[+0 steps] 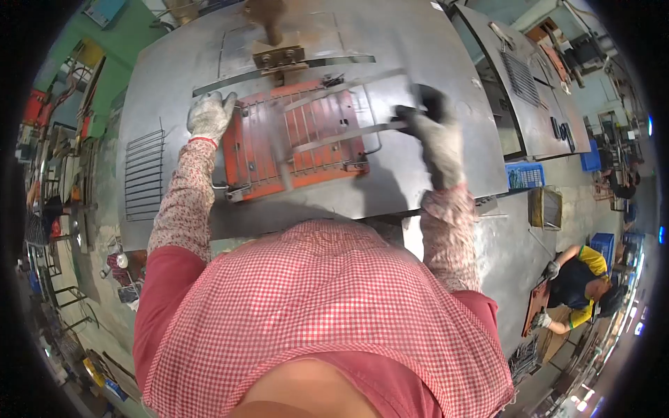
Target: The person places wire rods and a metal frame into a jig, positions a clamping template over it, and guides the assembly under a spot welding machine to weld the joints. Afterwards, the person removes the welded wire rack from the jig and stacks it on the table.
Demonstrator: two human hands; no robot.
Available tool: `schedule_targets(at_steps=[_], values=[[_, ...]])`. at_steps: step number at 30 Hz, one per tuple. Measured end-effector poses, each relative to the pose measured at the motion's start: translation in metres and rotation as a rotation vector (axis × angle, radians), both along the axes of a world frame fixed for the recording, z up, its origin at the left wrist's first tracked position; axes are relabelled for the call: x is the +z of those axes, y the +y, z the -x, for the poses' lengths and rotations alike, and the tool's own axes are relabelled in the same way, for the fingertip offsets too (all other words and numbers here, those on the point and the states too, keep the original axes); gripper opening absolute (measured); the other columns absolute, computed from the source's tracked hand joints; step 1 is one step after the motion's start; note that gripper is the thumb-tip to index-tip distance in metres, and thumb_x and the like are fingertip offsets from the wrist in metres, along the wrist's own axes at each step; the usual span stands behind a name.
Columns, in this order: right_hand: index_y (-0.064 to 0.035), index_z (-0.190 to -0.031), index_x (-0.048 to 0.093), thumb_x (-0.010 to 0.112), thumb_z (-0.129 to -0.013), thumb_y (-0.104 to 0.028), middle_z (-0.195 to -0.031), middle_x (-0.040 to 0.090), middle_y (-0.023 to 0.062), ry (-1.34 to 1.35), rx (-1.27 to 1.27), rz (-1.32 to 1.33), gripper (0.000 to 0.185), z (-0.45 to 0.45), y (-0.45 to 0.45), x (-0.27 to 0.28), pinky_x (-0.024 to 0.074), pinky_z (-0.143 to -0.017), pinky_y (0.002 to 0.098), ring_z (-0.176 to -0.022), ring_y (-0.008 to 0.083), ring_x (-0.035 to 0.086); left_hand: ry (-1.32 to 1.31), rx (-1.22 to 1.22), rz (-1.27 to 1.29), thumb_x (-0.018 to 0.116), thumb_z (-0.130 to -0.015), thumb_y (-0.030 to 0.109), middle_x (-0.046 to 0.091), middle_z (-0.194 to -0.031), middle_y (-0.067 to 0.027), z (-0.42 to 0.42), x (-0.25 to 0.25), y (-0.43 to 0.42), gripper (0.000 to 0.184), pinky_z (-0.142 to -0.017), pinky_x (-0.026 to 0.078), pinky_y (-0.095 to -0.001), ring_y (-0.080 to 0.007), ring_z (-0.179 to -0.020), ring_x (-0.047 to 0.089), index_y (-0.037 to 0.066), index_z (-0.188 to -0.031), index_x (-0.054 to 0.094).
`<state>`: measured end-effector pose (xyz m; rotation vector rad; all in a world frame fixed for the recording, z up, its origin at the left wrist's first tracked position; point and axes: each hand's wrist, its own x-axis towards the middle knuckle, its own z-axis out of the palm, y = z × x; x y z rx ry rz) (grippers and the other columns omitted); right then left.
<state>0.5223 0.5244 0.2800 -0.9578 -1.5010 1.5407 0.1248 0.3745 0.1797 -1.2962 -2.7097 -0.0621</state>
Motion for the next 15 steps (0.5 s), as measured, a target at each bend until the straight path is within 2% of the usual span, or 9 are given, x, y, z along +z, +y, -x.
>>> schedule_targets(at_steps=[2, 4, 6, 8, 10, 12, 13, 14, 15], values=[[0.0069, -0.126, 0.047, 0.061, -0.083, 0.003, -0.114, 0.057, 0.0188, 0.131, -0.154, -0.074, 0.046, -0.053, 0.006, 0.012, 0.059, -0.074, 0.0365, -0.095, 0.027, 0.066, -0.004, 0.041, 0.048, 0.039, -0.093, 0.054, 0.065, -0.105, -0.0177, -0.007, 0.01, 0.002, 0.056, -0.085, 0.05, -0.0455, -0.0347, -0.099, 0.063, 0.006, -0.105, 0.066], [0.0084, -0.124, 0.047, 0.061, -0.082, 0.005, -0.112, 0.057, 0.0201, 0.129, -0.334, -0.132, 0.044, -0.103, 0.015, 0.013, 0.0596, -0.076, 0.0378, -0.096, 0.0294, 0.066, -0.018, 0.036, 0.03, 0.039, -0.094, 0.052, 0.064, -0.108, -0.0174, 0.0, 0.0, 0.0, 0.053, -0.087, 0.05, -0.0458, -0.0338, -0.1, 0.063, 0.008, -0.107, 0.065], [0.0089, -0.122, 0.047, 0.06, -0.08, 0.007, -0.112, 0.057, 0.0218, 0.196, -0.48, -0.03, 0.044, -0.159, 0.042, -0.022, 0.0598, -0.076, 0.0377, -0.095, 0.0304, 0.065, -0.095, 0.072, 0.021, 0.038, -0.094, 0.051, 0.063, -0.111, -0.0183, -0.004, 0.0, 0.0, 0.051, -0.089, 0.048, -0.0463, -0.0346, -0.103, 0.062, 0.009, -0.109, 0.064], [0.0088, -0.121, 0.048, 0.06, -0.08, 0.008, -0.107, 0.058, 0.0198, 0.289, -0.56, -0.069, 0.042, -0.205, 0.07, -0.073, 0.06, -0.075, 0.0374, -0.094, 0.0297, 0.066, -0.152, 0.143, -0.04, 0.038, -0.093, 0.051, 0.062, -0.112, -0.0194, -0.009, -0.006, 0.0, 0.051, -0.09, 0.047, -0.0468, -0.0357, -0.103, 0.061, 0.01, -0.11, 0.064], [0.0077, -0.119, 0.05, 0.057, -0.082, 0.004, -0.096, 0.061, 0.0133, 0.231, -0.649, -0.021, 0.037, -0.213, 0.08, -0.099, 0.0592, -0.071, 0.0354, -0.084, 0.0262, 0.065, -0.209, 0.185, -0.095, 0.04, -0.092, 0.051, 0.062, -0.111, -0.0195, -0.014, -0.015, -0.002, 0.051, -0.09, 0.047, -0.0468, -0.0358, -0.104, 0.061, 0.01, -0.111, 0.064], [0.0052, -0.121, 0.051, 0.057, -0.082, 0.0, -0.097, 0.062, 0.0129, -0.054, -0.723, 0.085, 0.039, -0.237, 0.108, -0.14, 0.058, -0.071, 0.0323, -0.081, 0.0241, 0.065, -0.186, 0.149, -0.125, 0.042, -0.091, 0.051, 0.062, -0.111, -0.0185, -0.018, -0.024, 0.0, 0.051, -0.091, 0.046, -0.0468, -0.0358, -0.105, 0.06, 0.01, -0.11, 0.064], [0.0025, -0.121, 0.053, 0.061, -0.081, -0.01, -0.099, 0.065, 0.0149, -0.474, -0.728, -0.002, 0.043, -0.224, 0.099, -0.132, 0.0564, -0.074, 0.0353, -0.084, 0.0267, 0.067, -0.177, 0.162, -0.12, 0.043, -0.091, 0.05, 0.062, -0.112, -0.0175, -0.022, -0.026, 0.0, 0.05, -0.091, 0.046, -0.0468, -0.0358, -0.106, 0.06, 0.01, -0.11, 0.065], [0.0035, -0.129, 0.049, 0.067, -0.08, -0.025, -0.102, 0.065, 0.02, -1.018, -0.856, -0.265, 0.059, -0.192, 0.075, -0.106, 0.0544, -0.077, 0.0392, -0.089, 0.0303, 0.066, -0.175, 0.166, -0.117, 0.043, -0.091, 0.05, 0.062, -0.112, -0.0175, -0.027, -0.025, -0.001, 0.05, -0.091, 0.046, -0.0468, -0.0358, -0.106, 0.06, 0.01, -0.11, 0.065], [0.0039, -0.133, 0.045, 0.066, -0.082, -0.032, -0.106, 0.064, 0.022, -1.024, -0.896, -0.66, 0.066, -0.189, 0.089, -0.132, 0.0537, -0.077, 0.041, -0.092, 0.0324, 0.066, -0.176, 0.186, -0.124, 0.043, -0.091, 0.05, 0.062, -0.112, -0.0173, -0.033, -0.021, -0.003, 0.05, -0.091, 0.046, -0.0468, -0.0359, -0.106, 0.06, 0.01, -0.11, 0.065]])
